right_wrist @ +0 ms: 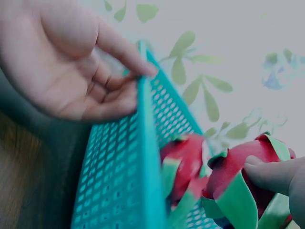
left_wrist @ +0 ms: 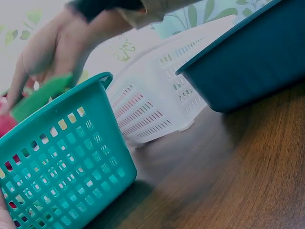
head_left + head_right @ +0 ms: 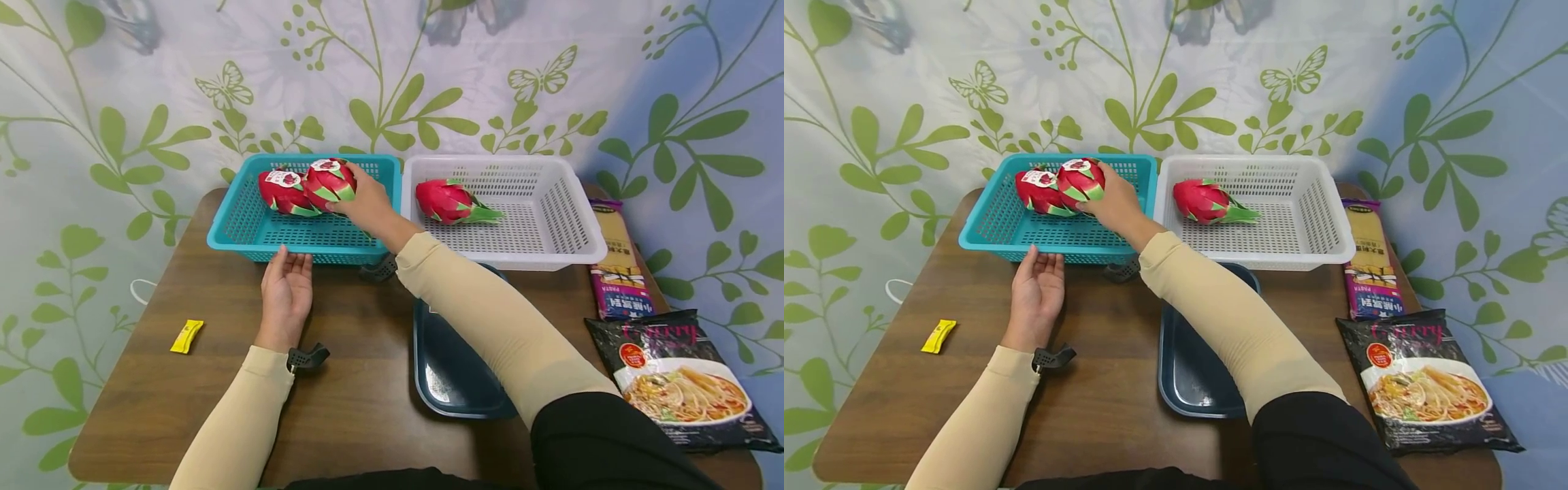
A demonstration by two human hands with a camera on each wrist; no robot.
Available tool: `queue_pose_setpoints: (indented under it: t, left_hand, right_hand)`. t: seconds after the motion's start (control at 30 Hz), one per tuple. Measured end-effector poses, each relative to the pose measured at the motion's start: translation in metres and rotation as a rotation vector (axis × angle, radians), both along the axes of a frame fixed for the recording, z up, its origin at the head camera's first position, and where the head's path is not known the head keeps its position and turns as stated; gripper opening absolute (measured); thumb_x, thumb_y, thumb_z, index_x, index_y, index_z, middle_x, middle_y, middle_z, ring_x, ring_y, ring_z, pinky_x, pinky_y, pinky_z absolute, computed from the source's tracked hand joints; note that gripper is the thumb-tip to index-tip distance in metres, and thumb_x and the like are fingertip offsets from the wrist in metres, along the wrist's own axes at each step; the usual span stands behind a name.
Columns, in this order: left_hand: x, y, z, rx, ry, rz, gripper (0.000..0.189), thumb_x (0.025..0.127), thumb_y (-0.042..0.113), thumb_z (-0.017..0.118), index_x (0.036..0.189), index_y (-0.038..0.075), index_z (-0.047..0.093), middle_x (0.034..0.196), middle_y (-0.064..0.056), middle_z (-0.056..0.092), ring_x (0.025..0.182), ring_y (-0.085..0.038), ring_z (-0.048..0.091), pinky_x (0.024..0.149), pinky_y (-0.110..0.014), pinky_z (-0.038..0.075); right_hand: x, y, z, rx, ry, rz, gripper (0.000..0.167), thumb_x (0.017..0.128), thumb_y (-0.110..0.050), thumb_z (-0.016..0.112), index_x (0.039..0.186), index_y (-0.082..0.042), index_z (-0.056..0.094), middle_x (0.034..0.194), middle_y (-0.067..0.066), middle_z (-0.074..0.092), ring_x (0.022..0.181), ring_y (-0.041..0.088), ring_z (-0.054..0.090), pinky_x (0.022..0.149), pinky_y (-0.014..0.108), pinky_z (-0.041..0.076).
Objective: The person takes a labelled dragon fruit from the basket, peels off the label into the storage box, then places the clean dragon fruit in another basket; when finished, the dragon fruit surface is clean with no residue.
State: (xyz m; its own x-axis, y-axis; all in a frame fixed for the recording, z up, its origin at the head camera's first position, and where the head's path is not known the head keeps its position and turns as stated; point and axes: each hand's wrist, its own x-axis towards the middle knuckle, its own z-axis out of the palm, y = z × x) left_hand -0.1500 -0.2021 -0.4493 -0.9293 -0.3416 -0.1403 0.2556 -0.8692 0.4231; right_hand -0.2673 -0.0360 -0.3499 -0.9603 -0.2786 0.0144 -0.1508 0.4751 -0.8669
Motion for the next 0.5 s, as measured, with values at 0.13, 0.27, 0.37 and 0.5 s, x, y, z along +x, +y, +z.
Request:
queue_pose_setpoints:
  t: [0.13, 0.27, 0.37, 0.5]
  left_hand:
    - [0.000, 0.000, 0.001, 0.007, 0.002, -0.006, 0.014, 0.106, 0.010, 0.065, 0.101, 0.000, 0.058, 0.097, -0.015, 0.058, 0.091, -0.027, 0.062, 0.093, -0.036, 0.057]
    - [0.000, 0.000, 0.001, 0.002, -0.001, 0.007, 0.013, 0.107, 0.010, 0.064, 0.102, -0.001, 0.058, 0.095, -0.015, 0.058, 0.091, -0.027, 0.061, 0.092, -0.035, 0.057]
    - [0.000, 0.000, 0.001, 0.007, -0.006, 0.012, 0.013, 0.107, 0.010, 0.062, 0.102, -0.001, 0.057, 0.095, -0.015, 0.057, 0.092, -0.027, 0.061, 0.091, -0.035, 0.057]
    - [0.000, 0.000, 0.002, 0.000, -0.011, 0.013, 0.014, 0.108, 0.010, 0.061, 0.100, -0.001, 0.061, 0.093, -0.014, 0.060, 0.089, -0.025, 0.061, 0.088, -0.033, 0.058]
  right_hand:
    - [0.013, 0.009, 0.015, -0.042, 0.005, 0.076, 0.094, 0.089, -0.027, 0.088, 0.165, -0.016, 0.032, 0.153, 0.005, 0.049, 0.134, 0.020, 0.046, 0.091, 0.032, 0.057]
    - [0.030, 0.019, 0.029, -0.062, 0.015, 0.170, 0.095, 0.089, -0.027, 0.088, 0.165, -0.018, 0.032, 0.153, 0.005, 0.047, 0.134, 0.020, 0.046, 0.087, 0.031, 0.059]
    - [0.043, 0.026, 0.036, -0.070, 0.030, 0.250, 0.096, 0.088, -0.026, 0.089, 0.166, -0.017, 0.031, 0.153, 0.006, 0.047, 0.133, 0.020, 0.047, 0.086, 0.030, 0.059]
    - [0.061, 0.036, 0.039, -0.127, 0.023, 0.370, 0.095, 0.088, -0.024, 0.088, 0.165, -0.015, 0.033, 0.152, 0.006, 0.047, 0.133, 0.020, 0.047, 0.085, 0.030, 0.059]
